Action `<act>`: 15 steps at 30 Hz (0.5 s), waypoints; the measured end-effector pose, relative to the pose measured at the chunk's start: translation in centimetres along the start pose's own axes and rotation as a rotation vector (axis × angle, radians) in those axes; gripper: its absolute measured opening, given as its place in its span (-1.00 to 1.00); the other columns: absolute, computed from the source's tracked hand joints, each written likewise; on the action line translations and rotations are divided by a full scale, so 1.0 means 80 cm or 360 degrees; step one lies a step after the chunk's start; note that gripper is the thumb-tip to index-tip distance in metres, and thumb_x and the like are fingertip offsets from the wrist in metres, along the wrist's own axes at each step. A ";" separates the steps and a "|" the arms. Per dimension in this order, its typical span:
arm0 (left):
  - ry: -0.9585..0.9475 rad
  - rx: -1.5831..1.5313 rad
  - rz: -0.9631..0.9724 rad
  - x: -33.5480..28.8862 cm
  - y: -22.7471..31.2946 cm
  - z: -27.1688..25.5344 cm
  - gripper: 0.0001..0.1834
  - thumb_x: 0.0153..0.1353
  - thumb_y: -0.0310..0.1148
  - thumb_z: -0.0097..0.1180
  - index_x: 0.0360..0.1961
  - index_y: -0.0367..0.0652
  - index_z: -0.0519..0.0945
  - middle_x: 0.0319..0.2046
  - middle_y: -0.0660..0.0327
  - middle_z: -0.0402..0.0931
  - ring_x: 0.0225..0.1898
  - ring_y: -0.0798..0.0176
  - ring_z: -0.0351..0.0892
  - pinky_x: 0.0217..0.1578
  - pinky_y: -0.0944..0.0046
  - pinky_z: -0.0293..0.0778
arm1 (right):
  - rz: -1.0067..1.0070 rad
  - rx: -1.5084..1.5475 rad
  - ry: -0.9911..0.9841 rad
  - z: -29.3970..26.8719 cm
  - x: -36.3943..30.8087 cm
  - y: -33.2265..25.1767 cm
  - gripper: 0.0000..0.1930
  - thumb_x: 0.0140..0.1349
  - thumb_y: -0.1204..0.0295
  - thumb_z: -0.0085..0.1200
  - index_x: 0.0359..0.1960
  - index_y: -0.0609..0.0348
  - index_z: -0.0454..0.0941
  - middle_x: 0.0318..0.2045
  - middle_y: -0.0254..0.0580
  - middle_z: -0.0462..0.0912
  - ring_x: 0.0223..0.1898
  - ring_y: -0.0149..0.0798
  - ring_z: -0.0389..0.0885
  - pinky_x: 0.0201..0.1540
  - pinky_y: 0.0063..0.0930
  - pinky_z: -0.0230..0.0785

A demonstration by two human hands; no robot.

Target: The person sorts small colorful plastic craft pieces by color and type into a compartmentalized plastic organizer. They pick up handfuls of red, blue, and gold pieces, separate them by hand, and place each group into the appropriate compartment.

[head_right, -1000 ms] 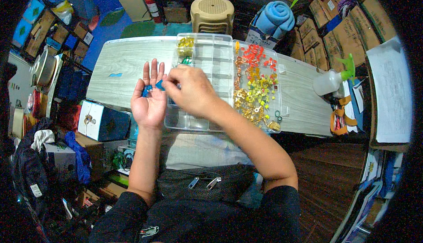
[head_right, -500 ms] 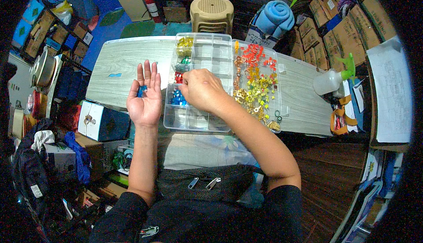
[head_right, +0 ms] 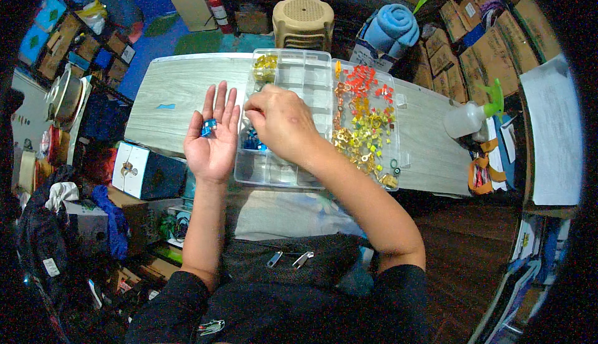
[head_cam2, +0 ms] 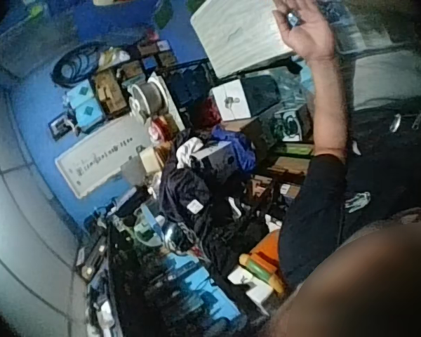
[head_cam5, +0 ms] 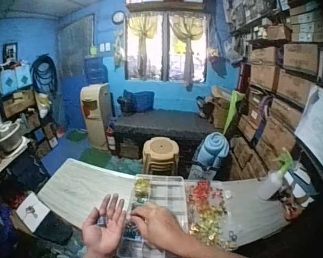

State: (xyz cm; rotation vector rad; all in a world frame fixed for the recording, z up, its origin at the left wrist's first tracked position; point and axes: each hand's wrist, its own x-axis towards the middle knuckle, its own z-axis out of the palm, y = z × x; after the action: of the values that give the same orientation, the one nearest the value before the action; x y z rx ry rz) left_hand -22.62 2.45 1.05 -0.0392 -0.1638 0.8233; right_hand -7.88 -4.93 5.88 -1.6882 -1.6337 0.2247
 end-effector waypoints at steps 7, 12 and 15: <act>-0.0032 0.0333 -0.0107 -0.003 -0.024 0.014 -0.32 0.38 -0.11 -0.38 0.37 -0.36 -0.06 0.42 -0.04 -0.17 0.44 -0.02 -0.20 0.41 0.01 -0.26 | -0.0425 -0.0040 -0.0027 0.026 0.002 -0.030 -0.71 -0.03 0.41 0.24 -0.20 0.09 0.61 -0.23 -0.20 0.56 -0.20 -0.12 0.56 -0.23 -0.27 0.48; -0.0012 0.0243 -0.0133 -0.003 -0.023 0.013 -0.33 0.40 -0.10 -0.42 0.35 -0.39 -0.02 0.39 -0.09 -0.11 0.40 -0.03 -0.09 0.39 0.03 -0.16 | -0.0507 -0.0072 0.0053 0.027 0.006 -0.029 -0.78 0.02 0.42 0.21 -0.26 0.13 0.63 -0.31 -0.18 0.57 -0.27 -0.14 0.58 -0.28 -0.30 0.47; 0.0032 0.0041 -0.0094 -0.002 -0.017 0.005 -0.38 0.41 -0.16 -0.41 0.33 -0.40 0.03 0.38 -0.10 -0.05 0.39 -0.03 -0.02 0.37 0.03 -0.06 | -0.0260 0.0360 0.0119 0.019 0.013 -0.023 -0.83 0.07 0.44 0.18 -0.29 0.18 0.64 -0.38 -0.15 0.59 -0.41 -0.22 0.58 -0.36 -0.38 0.44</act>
State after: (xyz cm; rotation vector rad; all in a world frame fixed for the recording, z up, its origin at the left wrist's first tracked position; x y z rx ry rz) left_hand -21.79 1.40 1.58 -0.0181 -0.1348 0.7659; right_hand -10.09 -3.59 6.34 -1.3714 -1.6164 0.2525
